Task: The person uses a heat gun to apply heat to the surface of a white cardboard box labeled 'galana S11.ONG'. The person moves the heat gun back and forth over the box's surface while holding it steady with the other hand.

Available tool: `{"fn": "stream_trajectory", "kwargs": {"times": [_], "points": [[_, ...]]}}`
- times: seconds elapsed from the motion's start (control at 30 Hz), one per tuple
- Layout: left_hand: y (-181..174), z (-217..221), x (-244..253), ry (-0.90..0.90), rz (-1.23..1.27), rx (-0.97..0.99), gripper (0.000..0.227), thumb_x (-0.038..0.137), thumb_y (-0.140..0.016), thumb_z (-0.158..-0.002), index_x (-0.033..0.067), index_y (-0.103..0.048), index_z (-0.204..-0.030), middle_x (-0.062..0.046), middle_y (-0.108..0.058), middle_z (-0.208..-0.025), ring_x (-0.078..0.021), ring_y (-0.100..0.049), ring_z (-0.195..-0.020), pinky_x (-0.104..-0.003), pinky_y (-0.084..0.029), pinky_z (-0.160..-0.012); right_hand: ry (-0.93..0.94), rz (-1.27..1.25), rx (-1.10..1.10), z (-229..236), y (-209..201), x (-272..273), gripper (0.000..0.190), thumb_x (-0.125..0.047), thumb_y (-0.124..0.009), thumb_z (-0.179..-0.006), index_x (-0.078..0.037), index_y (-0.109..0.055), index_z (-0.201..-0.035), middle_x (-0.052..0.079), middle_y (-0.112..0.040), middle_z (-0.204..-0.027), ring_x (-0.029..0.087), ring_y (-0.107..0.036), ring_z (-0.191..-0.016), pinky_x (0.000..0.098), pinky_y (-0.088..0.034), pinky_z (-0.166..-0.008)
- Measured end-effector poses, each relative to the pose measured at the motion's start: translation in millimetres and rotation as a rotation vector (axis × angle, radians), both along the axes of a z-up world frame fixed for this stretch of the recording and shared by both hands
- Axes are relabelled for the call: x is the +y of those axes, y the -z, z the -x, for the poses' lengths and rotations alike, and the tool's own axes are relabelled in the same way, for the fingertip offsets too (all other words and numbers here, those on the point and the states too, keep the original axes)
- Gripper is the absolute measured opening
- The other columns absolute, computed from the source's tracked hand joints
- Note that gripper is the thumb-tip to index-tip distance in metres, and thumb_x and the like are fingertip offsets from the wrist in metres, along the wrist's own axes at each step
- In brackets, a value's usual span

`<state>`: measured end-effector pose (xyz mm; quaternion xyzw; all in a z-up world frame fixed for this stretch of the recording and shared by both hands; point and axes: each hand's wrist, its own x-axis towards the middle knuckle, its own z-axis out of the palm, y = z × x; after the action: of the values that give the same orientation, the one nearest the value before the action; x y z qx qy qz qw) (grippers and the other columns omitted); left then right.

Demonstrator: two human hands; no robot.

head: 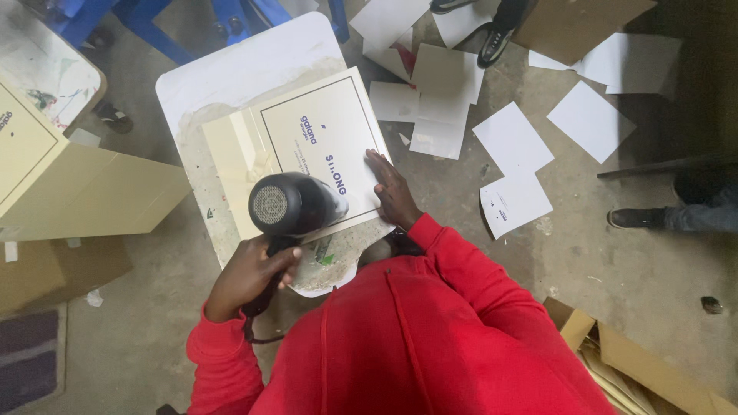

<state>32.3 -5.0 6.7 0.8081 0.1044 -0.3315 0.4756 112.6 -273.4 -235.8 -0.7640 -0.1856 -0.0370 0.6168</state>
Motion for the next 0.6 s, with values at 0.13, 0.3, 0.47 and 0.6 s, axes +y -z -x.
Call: {"fn": "stream_trajectory", "kwargs": {"times": [0.13, 0.3, 0.47, 0.6], "points": [[0, 6, 5, -0.034, 0.012, 0.028, 0.04, 0.028, -0.074, -0.087, -0.0114, -0.065, -0.085, -0.028, -0.071, -0.062, -0.0279, -0.073, -0.052, -0.038, -0.063, -0.053, 0.002, 0.027, -0.007, -1, 5, -1, 0.11, -0.085, -0.014, -0.088, 0.001, -0.039, -0.151, 0.027, -0.044, -0.153, 0.044, -0.034, -0.148, 0.0527, -0.016, -0.128], [-7, -8, -10, -0.068, 0.004, -0.036, 0.044, 0.033, -0.072, -0.09, -0.01, -0.063, -0.091, -0.028, -0.072, -0.067, -0.0272, -0.073, -0.054, -0.038, -0.062, -0.054, -0.008, 0.0, 0.049, 0, -4, -1, 0.115, -0.089, -0.013, -0.085, 0.002, -0.039, -0.151, 0.028, -0.044, -0.153, 0.044, -0.034, -0.148, 0.0526, -0.013, -0.129], [17, -20, -14, -0.117, 0.074, -0.111, 0.043, 0.033, -0.074, -0.09, -0.0089, -0.063, -0.09, -0.026, -0.072, -0.067, -0.0264, -0.073, -0.056, -0.037, -0.063, -0.053, 0.014, -0.002, 0.013, -5, 9, -1, 0.109, -0.086, -0.019, -0.088, -0.001, -0.042, -0.151, 0.025, -0.045, -0.154, 0.043, -0.033, -0.148, 0.0527, -0.016, -0.128], [16, -27, -19, -0.202, 0.144, -0.184, 0.042, 0.033, -0.075, -0.092, -0.0072, -0.062, -0.093, -0.025, -0.071, -0.07, -0.0269, -0.073, -0.057, -0.037, -0.063, -0.052, 0.021, 0.032, 0.016, -4, 2, -2, 0.11, -0.087, -0.014, -0.087, -0.001, -0.042, -0.151, 0.025, -0.046, -0.153, 0.042, -0.036, -0.148, 0.0527, -0.017, -0.128]]}}
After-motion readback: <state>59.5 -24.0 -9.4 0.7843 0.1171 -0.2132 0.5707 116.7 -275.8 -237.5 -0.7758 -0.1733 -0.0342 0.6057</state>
